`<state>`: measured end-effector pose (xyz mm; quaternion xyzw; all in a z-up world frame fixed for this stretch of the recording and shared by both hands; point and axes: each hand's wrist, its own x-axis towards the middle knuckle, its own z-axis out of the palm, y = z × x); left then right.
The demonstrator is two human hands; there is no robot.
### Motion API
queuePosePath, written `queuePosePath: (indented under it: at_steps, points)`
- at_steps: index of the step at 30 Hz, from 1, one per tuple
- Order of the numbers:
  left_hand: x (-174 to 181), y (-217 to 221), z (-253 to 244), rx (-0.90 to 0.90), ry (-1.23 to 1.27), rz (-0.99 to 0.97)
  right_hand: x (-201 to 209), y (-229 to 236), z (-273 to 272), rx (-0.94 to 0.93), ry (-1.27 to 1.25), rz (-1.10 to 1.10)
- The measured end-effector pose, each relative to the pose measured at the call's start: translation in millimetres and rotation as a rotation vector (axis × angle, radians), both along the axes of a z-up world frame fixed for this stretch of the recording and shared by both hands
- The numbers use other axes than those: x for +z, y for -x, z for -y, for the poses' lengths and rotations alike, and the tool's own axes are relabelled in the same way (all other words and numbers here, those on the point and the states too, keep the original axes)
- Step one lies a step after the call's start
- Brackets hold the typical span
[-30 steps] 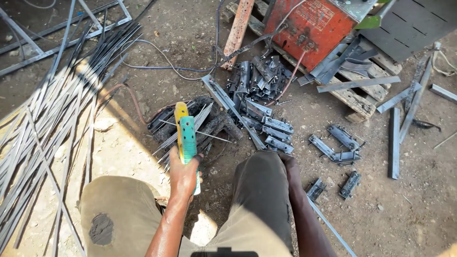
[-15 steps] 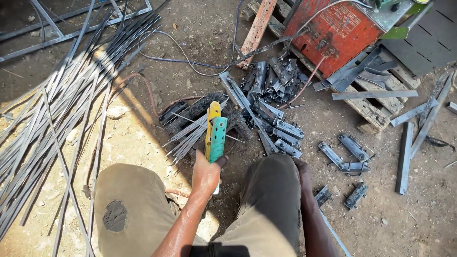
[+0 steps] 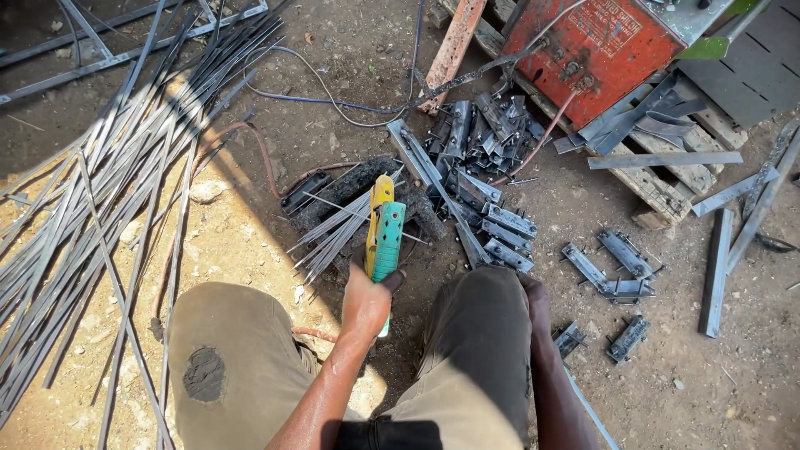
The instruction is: Welding small metal components together using a stick welder in an outdoor fabrication area.
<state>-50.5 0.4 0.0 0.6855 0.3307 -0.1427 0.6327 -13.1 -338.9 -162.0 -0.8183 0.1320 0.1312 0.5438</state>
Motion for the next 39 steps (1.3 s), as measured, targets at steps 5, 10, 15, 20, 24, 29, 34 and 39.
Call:
queuePosePath:
  at_steps: [5, 10, 15, 20, 24, 29, 34, 39]
  points:
    - [-11, -1, 3, -0.005, -0.015, 0.016, -32, 5, 17, -0.019, -0.015, -0.011]
    - [-14, -3, 7, -0.025, -0.013, 0.022, -34, 1, 20, -0.035, -0.029, -0.021]
    - [-17, -3, 11, -0.037, -0.01, 0.031, -33, 1, 18, -0.047, -0.043, -0.037]
    - [-39, -4, 14, -0.079, -0.053, 0.026, -32, 5, 20, -0.065, -0.055, -0.057]
    - [-47, -6, 14, -0.089, -0.077, -0.009, -35, 7, 22, -0.078, -0.061, -0.064]
    - [-30, -5, 14, -0.067, -0.042, 0.029, -35, 9, 22, -0.095, -0.067, -0.071]
    - [-17, -5, 12, -0.053, 0.024, 0.029, -30, -2, 15, -0.099, -0.082, -0.06]
    - [-21, -6, 9, -0.055, -0.001, 0.029, -28, -4, 18, -0.113, -0.089, -0.056]
